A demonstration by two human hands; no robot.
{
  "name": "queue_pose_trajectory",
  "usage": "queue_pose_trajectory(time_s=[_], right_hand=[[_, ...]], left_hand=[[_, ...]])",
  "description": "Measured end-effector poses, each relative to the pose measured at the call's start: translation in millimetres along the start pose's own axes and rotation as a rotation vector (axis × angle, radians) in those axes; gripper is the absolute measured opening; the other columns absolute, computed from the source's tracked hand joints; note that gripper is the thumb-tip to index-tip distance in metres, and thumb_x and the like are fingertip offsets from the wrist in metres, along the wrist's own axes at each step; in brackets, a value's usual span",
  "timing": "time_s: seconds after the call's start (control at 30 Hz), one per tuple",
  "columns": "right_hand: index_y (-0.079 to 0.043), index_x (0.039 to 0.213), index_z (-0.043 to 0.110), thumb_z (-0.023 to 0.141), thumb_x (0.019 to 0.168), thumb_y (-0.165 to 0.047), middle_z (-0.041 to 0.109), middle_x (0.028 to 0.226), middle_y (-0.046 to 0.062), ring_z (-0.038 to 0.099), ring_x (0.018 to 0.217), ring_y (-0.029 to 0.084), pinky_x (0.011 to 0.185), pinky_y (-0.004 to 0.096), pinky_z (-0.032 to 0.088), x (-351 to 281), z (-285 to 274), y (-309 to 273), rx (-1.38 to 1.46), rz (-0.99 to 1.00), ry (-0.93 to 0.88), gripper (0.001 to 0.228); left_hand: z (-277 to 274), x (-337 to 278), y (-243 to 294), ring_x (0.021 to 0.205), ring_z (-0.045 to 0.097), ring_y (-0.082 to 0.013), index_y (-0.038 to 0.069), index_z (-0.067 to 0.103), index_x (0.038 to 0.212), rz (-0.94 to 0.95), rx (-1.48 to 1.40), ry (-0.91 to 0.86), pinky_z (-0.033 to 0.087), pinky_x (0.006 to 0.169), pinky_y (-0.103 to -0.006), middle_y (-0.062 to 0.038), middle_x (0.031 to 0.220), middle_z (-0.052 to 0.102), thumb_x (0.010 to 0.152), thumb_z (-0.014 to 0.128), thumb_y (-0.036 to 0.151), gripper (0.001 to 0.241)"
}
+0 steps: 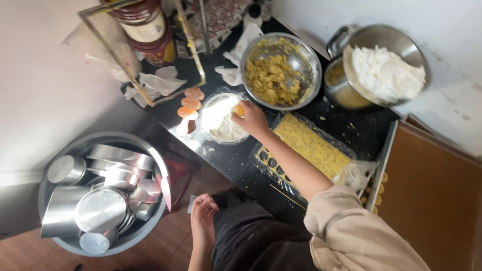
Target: Manually shaping cookie dough into molds and arranging the formed cookies onto a baking tray.
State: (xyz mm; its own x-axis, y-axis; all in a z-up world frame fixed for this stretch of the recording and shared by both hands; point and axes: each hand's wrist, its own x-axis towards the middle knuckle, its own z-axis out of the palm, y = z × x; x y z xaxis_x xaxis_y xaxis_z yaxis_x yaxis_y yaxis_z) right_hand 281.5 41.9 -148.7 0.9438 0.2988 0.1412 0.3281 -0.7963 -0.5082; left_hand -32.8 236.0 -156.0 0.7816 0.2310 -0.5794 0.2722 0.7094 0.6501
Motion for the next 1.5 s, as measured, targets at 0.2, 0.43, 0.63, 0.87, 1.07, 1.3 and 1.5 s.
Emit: queue_pose_trajectory(time_s=[0.2, 0.43, 0.63, 0.87, 1.07, 1.3, 1.5], right_hand=[[0.000, 0.116, 0.065, 0.071, 0.095, -0.029, 0.070, 0.100, 0.013, 0.070, 0.088, 0.026, 0.077, 0.039, 0.058, -8.6, -18.4, -12.9, 0.202, -0.192, 0.279, 0.037], [-0.003, 0.104, 0.073, 0.055, 0.097, -0.040, 0.069, 0.084, 0.003, 0.064, 0.076, 0.015, 0.070, 0.030, 0.051, -36.7, 1.7, 48.9, 0.628, 0.445, -0.033, 0.042], [0.005, 0.106, 0.064, 0.050, 0.095, -0.043, 0.048, 0.072, 0.006, 0.042, 0.063, 0.018, 0.064, 0.033, 0.039, -92.4, -77.6, 46.9, 1.784, 0.690, -0.243, 0.051], [0.001, 0.104, 0.060, 0.047, 0.096, -0.041, 0.050, 0.076, 0.006, 0.043, 0.066, 0.019, 0.067, 0.033, 0.041, -174.0, -101.6, 85.4, 1.922, 0.734, -0.128, 0.045], [-0.005, 0.109, 0.061, 0.054, 0.104, -0.030, 0.056, 0.085, 0.003, 0.045, 0.069, 0.012, 0.060, 0.024, 0.039, -230.6, -77.3, 142.1, 1.190, 0.846, 0.081, 0.027], [-0.006, 0.128, 0.059, 0.069, 0.100, -0.031, 0.063, 0.119, 0.007, 0.066, 0.097, 0.019, 0.079, 0.029, 0.057, -221.6, -84.6, 101.8, 0.160, 0.448, -0.001, 0.039], [-0.007, 0.124, 0.063, 0.075, 0.093, -0.034, 0.065, 0.111, 0.008, 0.068, 0.093, 0.024, 0.078, 0.036, 0.059, -194.2, -73.5, 106.0, -0.126, 0.122, -0.051, 0.043]], left_hand=[[-46.8, -7.7, -11.0, 0.081, 0.059, -0.0142, 0.007, 0.059, 0.110, -0.027, -0.100, 0.200, 0.047, 0.080, -0.0311, -0.004, 0.094, 0.061, 0.096, 0.055, 0.013, 0.016], [-31.7, -15.3, -1.8, 0.082, 0.059, -0.0138, 0.008, 0.059, 0.108, -0.046, -0.045, 0.165, 0.047, 0.082, -0.0308, -0.002, 0.094, 0.061, 0.098, 0.055, 0.014, 0.013], [-16.2, -10.3, -2.8, 0.082, 0.058, -0.0140, 0.010, 0.060, 0.108, -0.082, 0.014, 0.076, 0.047, 0.084, -0.0320, -0.002, 0.094, 0.062, 0.097, 0.054, 0.015, 0.014], [2.0, -8.5, -4.2, 0.087, 0.058, -0.0131, 0.009, 0.059, 0.108, -0.124, 0.099, -0.027, 0.046, 0.085, -0.0318, -0.001, 0.097, 0.061, 0.098, 0.055, 0.016, 0.012], [9.2, -7.8, -6.4, 0.088, 0.058, -0.0134, 0.009, 0.059, 0.110, -0.139, 0.148, -0.072, 0.045, 0.085, -0.0314, -0.001, 0.097, 0.061, 0.098, 0.055, 0.016, 0.014], [16.2, -6.7, -11.7, 0.089, 0.056, -0.0137, 0.009, 0.059, 0.110, -0.147, 0.178, -0.110, 0.045, 0.085, -0.0312, -0.002, 0.097, 0.061, 0.098, 0.054, 0.016, 0.015], [27.9, -15.6, -8.9, 0.088, 0.056, -0.0129, 0.010, 0.059, 0.108, -0.145, 0.184, -0.101, 0.044, 0.085, -0.0311, -0.001, 0.096, 0.060, 0.097, 0.055, 0.016, 0.013]])
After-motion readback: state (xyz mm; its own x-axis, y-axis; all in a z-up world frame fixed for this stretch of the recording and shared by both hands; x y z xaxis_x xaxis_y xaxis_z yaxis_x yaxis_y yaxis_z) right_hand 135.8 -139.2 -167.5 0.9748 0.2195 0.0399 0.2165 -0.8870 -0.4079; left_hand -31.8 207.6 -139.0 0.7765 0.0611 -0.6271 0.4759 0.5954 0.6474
